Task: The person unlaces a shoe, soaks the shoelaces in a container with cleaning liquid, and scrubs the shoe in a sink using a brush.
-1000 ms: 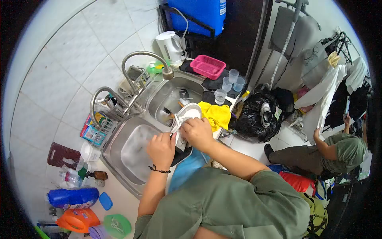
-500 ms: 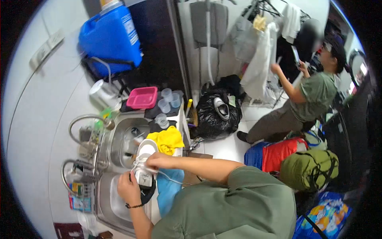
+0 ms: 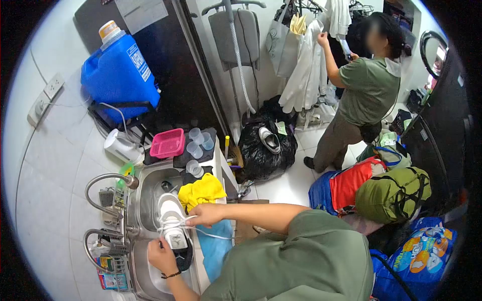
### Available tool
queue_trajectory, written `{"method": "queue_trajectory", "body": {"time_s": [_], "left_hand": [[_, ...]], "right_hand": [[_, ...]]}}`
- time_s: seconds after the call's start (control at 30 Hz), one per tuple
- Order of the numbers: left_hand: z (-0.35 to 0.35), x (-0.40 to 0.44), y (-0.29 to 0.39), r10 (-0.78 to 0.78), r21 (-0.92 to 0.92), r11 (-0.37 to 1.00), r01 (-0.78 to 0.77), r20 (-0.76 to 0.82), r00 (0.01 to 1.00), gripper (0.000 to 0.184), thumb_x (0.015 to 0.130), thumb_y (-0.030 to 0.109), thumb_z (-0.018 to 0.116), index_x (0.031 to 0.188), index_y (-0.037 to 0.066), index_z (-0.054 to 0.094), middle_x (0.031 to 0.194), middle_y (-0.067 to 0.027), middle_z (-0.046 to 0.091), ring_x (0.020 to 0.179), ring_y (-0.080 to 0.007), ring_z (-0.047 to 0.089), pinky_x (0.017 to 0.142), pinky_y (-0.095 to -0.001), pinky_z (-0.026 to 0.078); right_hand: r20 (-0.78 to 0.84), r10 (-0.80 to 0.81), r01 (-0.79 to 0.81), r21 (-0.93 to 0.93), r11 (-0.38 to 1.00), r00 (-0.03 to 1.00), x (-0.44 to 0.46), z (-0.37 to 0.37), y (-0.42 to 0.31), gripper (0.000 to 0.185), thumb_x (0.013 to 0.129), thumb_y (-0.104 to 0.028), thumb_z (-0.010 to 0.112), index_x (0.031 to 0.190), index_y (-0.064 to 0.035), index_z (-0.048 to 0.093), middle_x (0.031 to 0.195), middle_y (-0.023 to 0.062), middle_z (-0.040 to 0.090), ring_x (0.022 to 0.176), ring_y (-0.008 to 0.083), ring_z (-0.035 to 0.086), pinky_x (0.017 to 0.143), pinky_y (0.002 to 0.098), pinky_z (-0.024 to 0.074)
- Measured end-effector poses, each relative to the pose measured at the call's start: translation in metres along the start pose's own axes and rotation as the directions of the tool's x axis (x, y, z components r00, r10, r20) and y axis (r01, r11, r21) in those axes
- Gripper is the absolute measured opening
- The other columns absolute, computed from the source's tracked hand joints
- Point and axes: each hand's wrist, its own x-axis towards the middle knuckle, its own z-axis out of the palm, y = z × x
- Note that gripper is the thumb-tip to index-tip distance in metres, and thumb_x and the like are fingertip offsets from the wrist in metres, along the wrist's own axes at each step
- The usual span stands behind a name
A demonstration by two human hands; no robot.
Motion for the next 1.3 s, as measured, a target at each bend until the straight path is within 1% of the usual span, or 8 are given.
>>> {"method": "queue_trajectory", "body": {"time_s": [0.1,0.3,0.37,0.43,0.57,0.63,1.0,1.3], "left_hand": [[0.007,0.002,0.006,0.029,0.02,0.999,-0.029,0.007,1.0,0.02,0.085,0.016,0.066,0.075,0.002,0.057,0.074,-0.0149,0.056,0.073,-0.0362,0.058,0.063,-0.0468,0.044],[0.003,0.007,-0.003,-0.106,0.013,0.994,0.106,0.025,0.994,0.018,0.082,0.015,0.068,0.075,0.002,0.058,0.075,-0.0151,0.057,0.073,-0.0374,0.057,0.063,-0.0477,0.044],[0.003,0.005,-0.005,-0.098,-0.009,0.995,0.098,0.042,0.994,0.017,0.082,0.015,0.068,0.075,0.002,0.058,0.074,-0.0151,0.057,0.073,-0.0375,0.057,0.063,-0.048,0.043],[0.004,0.001,0.002,-0.051,-0.024,0.998,0.052,0.054,0.997,0.016,0.083,0.015,0.068,0.076,0.002,0.059,0.074,-0.015,0.056,0.073,-0.0375,0.056,0.063,-0.0483,0.043],[0.004,-0.007,0.023,-0.013,-0.01,1.0,0.013,0.022,1.0,0.017,0.082,0.016,0.068,0.076,0.003,0.059,0.073,-0.0143,0.056,0.072,-0.037,0.056,0.063,-0.0485,0.043],[0.003,-0.009,0.033,-0.018,0.005,1.0,0.018,0.013,1.0,0.018,0.082,0.018,0.068,0.075,0.004,0.059,0.073,-0.0146,0.055,0.072,-0.0371,0.056,0.063,-0.0487,0.043],[0.014,-0.004,0.027,0.013,-0.06,0.998,-0.018,-0.076,0.997,0.017,0.084,0.017,0.064,0.092,0.002,0.063,0.086,-0.0158,0.061,0.082,-0.0376,0.058,0.073,-0.0476,0.046],[0.006,-0.016,0.05,-0.036,-0.032,0.999,0.036,0.028,0.999,0.017,0.087,0.02,0.063,0.092,0.003,0.065,0.089,-0.0144,0.066,0.085,-0.0366,0.061,0.075,-0.0464,0.046]], "right_hand": [[-0.059,-0.368,0.368,0.31,0.877,0.928,0.009,0.016,0.008,0.048,0.097,-0.052,0.052,0.094,-0.0065,0.068,0.078,-0.0007,0.063,0.06,0.0082,0.049,0.054,0.0252,0.0381],[-0.114,-0.229,0.165,0.962,0.218,0.967,0.003,-0.013,0.069,0.041,0.096,-0.043,0.054,0.076,-0.0095,0.062,0.067,0.0026,0.059,0.053,0.0095,0.046,0.05,0.0248,0.0328],[-0.175,0.272,-0.094,0.655,0.75,0.946,0.009,-0.018,0.08,0.037,0.092,-0.044,0.06,0.093,-0.0067,0.064,0.073,0.0072,0.063,0.053,0.0134,0.05,0.052,0.0273,0.0382],[-0.588,0.156,-0.002,0.255,0.967,0.794,0.008,-0.003,0.069,0.033,0.089,-0.041,0.064,0.092,-0.0078,0.065,0.076,0.0079,0.065,0.058,0.0182,0.055,0.059,0.0302,0.0421],[-0.693,-0.6,0.086,-0.624,0.777,0.399,0.004,0.027,0.001,0.027,0.079,-0.038,0.07,0.09,-0.0129,0.069,0.088,0.0088,0.068,0.078,0.0271,0.064,0.075,0.0449,0.0441],[-0.487,-0.687,0.144,-0.751,0.645,0.539,0.016,0.041,-0.007,0.027,0.079,-0.035,0.069,0.094,-0.0123,0.066,0.081,0.0062,0.065,0.078,0.0246,0.063,0.08,0.0412,0.0425],[-0.156,-0.355,0.165,-0.669,0.725,0.922,0.02,0.041,0.005,0.028,0.089,-0.036,0.061,0.099,-0.0096,0.061,0.085,0.0118,0.07,0.083,0.0329,0.067,0.074,0.0444,0.0436],[-0.231,-0.575,0.228,-0.755,0.614,0.785,0.013,0.038,0.01,0.039,0.082,-0.041,0.068,0.111,-0.0151,0.062,0.086,0.0082,0.064,0.083,0.0287,0.065,0.074,0.046,0.0461]]}}
